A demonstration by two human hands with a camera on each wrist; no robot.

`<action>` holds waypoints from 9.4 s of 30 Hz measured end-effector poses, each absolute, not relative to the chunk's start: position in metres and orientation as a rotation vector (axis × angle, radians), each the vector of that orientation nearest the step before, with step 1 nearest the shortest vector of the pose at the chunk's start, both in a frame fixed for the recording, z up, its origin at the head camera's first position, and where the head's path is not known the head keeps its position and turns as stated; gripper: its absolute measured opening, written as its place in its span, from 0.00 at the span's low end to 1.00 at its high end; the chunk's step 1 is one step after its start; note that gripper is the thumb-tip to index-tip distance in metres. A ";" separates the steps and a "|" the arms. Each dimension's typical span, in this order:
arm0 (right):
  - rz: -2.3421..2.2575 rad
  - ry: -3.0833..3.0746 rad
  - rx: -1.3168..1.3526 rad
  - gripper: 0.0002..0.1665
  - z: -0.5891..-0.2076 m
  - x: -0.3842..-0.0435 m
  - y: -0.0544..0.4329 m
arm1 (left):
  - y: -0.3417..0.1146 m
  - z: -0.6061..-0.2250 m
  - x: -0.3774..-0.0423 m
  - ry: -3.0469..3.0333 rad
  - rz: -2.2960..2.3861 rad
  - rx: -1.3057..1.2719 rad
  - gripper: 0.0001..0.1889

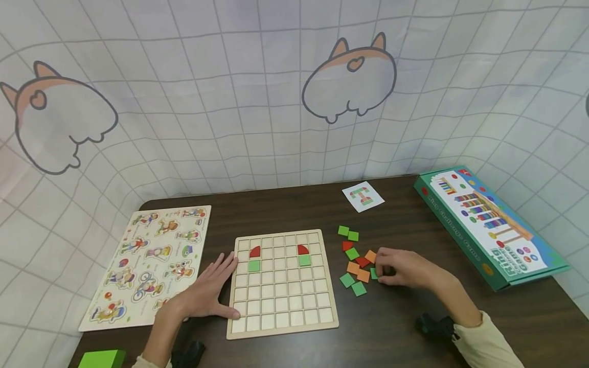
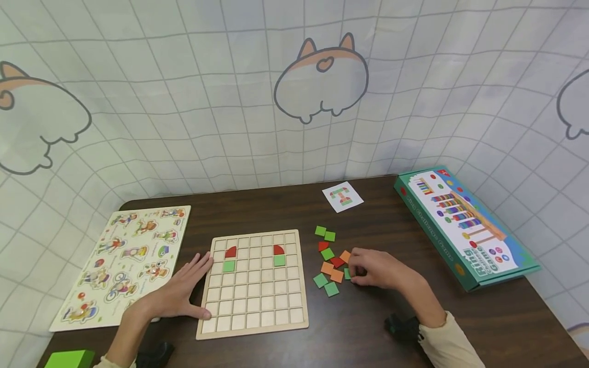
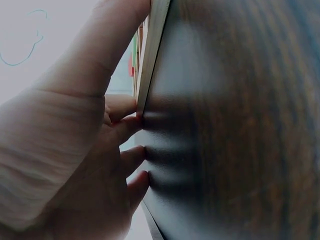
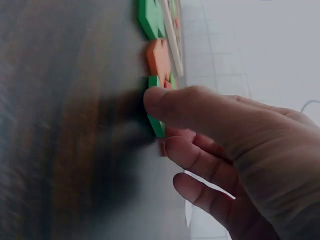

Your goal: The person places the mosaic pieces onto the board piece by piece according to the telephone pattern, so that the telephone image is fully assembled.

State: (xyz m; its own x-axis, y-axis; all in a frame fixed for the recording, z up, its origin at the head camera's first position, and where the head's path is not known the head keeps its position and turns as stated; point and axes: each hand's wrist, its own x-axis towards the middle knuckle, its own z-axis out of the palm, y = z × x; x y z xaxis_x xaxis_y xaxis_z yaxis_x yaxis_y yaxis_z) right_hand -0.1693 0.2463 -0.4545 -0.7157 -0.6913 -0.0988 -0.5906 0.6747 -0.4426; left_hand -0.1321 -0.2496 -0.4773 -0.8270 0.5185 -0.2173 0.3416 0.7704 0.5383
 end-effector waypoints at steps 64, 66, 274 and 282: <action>-0.745 2.794 -1.324 0.12 -0.478 -0.237 -0.011 | -0.250 -0.478 -0.132 2.627 0.669 0.664 0.64; -0.752 2.777 -1.323 0.12 -0.478 -0.235 -0.006 | -0.250 -0.477 -0.132 2.623 0.666 0.661 0.64; -0.489 2.882 -1.537 0.08 -0.474 -0.145 0.190 | -0.249 -0.475 -0.132 2.627 0.691 0.635 0.65; -0.497 2.868 -1.624 0.09 -0.478 -0.150 0.188 | -0.249 -0.477 -0.133 2.615 0.693 0.634 0.65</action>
